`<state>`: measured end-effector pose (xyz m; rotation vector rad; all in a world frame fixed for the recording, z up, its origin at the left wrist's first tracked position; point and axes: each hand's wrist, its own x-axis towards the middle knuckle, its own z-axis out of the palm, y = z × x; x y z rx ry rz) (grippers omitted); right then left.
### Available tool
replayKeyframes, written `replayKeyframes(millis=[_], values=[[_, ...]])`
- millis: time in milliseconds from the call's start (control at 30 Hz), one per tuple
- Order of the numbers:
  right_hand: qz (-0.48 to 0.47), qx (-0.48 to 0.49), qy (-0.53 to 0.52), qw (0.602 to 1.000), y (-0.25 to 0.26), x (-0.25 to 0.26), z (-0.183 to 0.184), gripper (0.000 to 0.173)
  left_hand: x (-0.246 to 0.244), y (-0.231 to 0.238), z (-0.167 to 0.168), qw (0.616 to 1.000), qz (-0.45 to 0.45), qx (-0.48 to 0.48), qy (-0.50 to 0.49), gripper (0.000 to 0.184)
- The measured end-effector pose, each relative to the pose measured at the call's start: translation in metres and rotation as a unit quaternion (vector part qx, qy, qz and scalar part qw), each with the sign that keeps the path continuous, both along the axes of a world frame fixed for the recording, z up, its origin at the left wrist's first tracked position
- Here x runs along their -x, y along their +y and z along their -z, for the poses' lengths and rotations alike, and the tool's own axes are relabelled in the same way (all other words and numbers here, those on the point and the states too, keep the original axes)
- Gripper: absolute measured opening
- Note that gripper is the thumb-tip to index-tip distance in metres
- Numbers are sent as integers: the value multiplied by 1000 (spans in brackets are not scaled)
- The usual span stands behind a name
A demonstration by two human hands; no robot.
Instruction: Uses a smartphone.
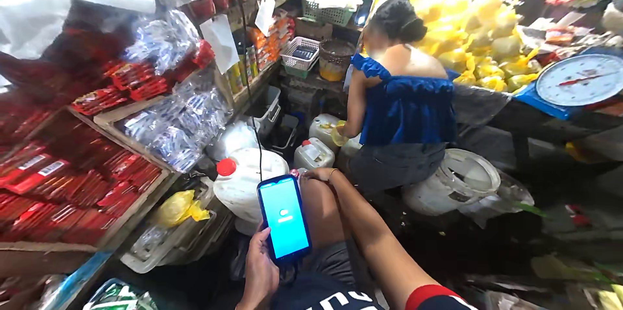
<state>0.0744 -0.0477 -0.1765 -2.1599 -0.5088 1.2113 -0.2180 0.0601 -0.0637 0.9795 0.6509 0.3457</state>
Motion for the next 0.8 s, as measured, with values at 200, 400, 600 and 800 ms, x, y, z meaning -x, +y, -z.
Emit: replayKeyframes(millis=[200,400,600,800], values=[[-128,116,-171,970,13,0,-16,50,-10,9,-1,999,1,-10,-42,41],[-68,76,-123,987,20,-26,10,46,-14,15,3,998,-1,-9,-62,45],[176,-86,57,979,6,-7,29,46,-16,16,7,998,-22,-7,-58,45],[145,-128,-1,981,-1,16,12,58,-17,23,12,997,-43,-23,-56,43]])
